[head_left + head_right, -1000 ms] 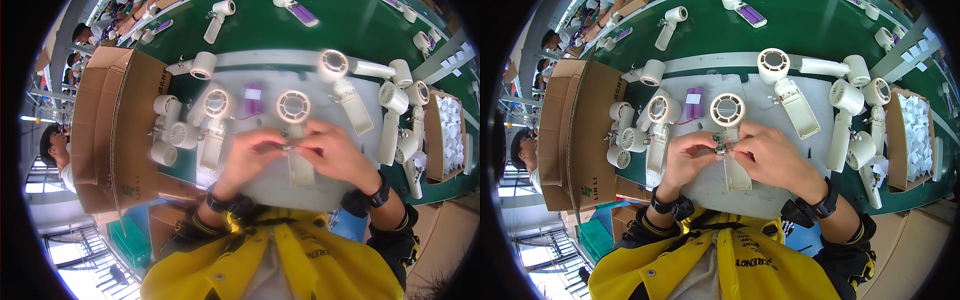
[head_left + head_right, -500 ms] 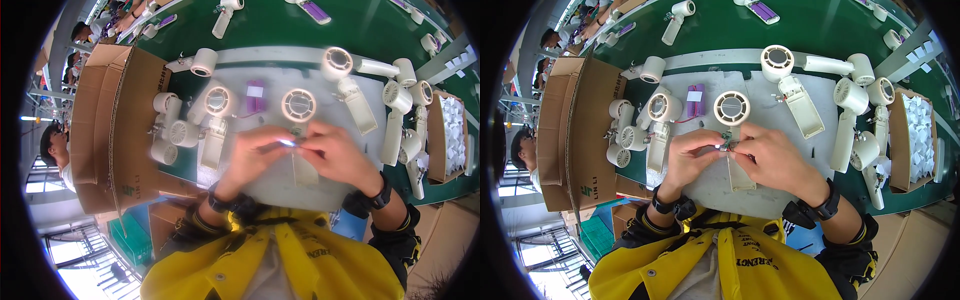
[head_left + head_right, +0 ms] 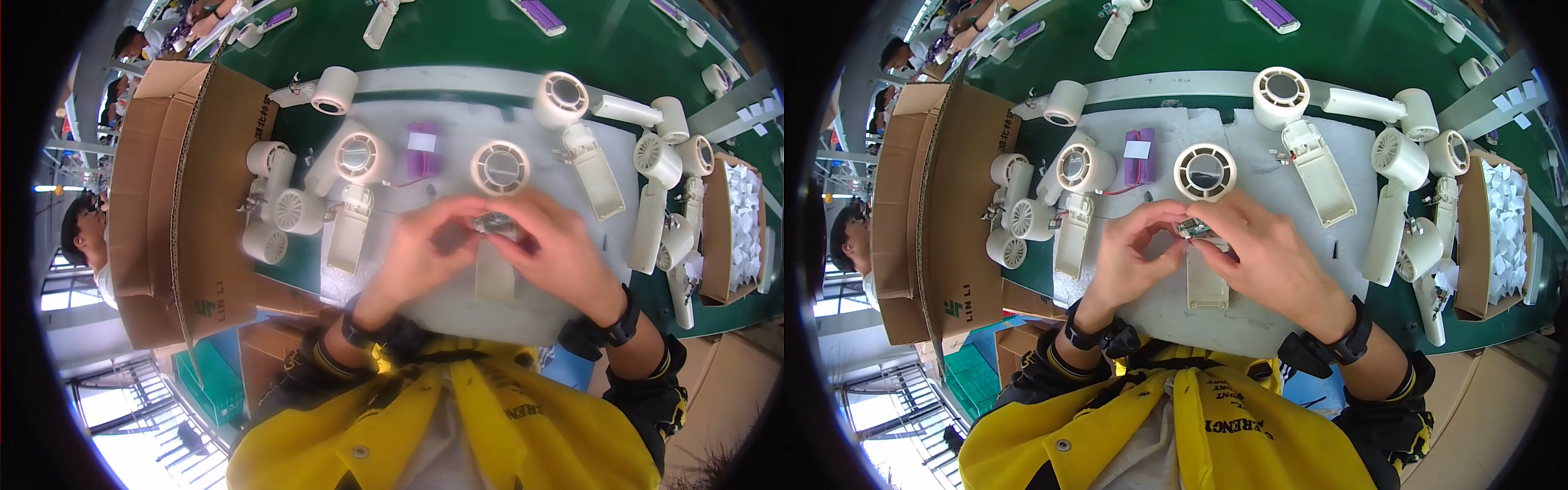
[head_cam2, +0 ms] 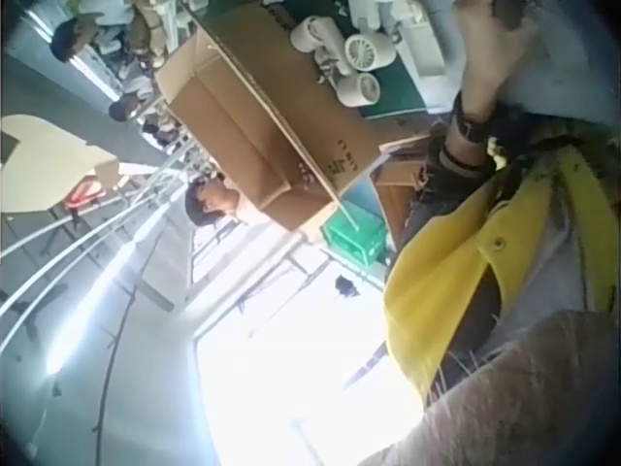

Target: The person reaches into a box to retrieve a battery, connects it to a circuit board, and presses the board into a plastic fan housing. After testing the fan, the person fits the battery into the housing and sets the assembly aside.

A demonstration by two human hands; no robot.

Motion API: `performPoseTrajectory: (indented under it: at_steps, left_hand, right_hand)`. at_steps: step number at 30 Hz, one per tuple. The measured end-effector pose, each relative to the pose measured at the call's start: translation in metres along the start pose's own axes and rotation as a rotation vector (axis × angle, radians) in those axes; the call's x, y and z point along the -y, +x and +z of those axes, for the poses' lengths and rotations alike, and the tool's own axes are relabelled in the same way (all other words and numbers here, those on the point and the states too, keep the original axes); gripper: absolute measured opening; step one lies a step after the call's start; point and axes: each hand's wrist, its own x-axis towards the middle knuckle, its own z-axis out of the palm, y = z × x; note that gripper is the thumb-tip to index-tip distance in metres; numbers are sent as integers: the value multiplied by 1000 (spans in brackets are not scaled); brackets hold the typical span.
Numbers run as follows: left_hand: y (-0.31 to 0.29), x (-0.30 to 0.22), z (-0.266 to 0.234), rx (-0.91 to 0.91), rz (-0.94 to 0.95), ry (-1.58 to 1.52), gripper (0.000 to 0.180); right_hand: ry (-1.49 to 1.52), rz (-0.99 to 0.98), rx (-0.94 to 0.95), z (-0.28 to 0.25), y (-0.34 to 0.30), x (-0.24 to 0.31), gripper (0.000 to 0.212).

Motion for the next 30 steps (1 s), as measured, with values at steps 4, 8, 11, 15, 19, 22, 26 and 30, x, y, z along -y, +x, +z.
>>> performPoseTrajectory:
  at_steps: [4,8,11,15,19,22,26,30]
  left_hand:
    - [2,0,-4,3,39,3,42]
    - [2,-1,-3,-9,122,119,35]
    - [2,-6,-3,-31,157,207,31]
    - [2,-9,-1,-38,185,274,32]
    - [3,-10,0,-23,179,251,32]
    - [3,-12,-1,-11,171,244,31]
    - [4,-14,-2,11,158,236,30]
    - [5,-12,-4,33,158,224,29]
  right_hand:
    - [-39,-22,-14,-1,-1,-2,33]
    - [-49,13,-19,-1,-3,-1,33]
    - [-41,14,-40,0,-2,0,32]
    - [-62,39,-66,-1,-2,4,31]
    - [-48,103,-65,-2,-4,9,31]
    - [-23,134,-57,-3,-4,9,31]
    - [10,166,-31,-5,-2,10,31]
    - [18,231,13,-6,-2,13,32]
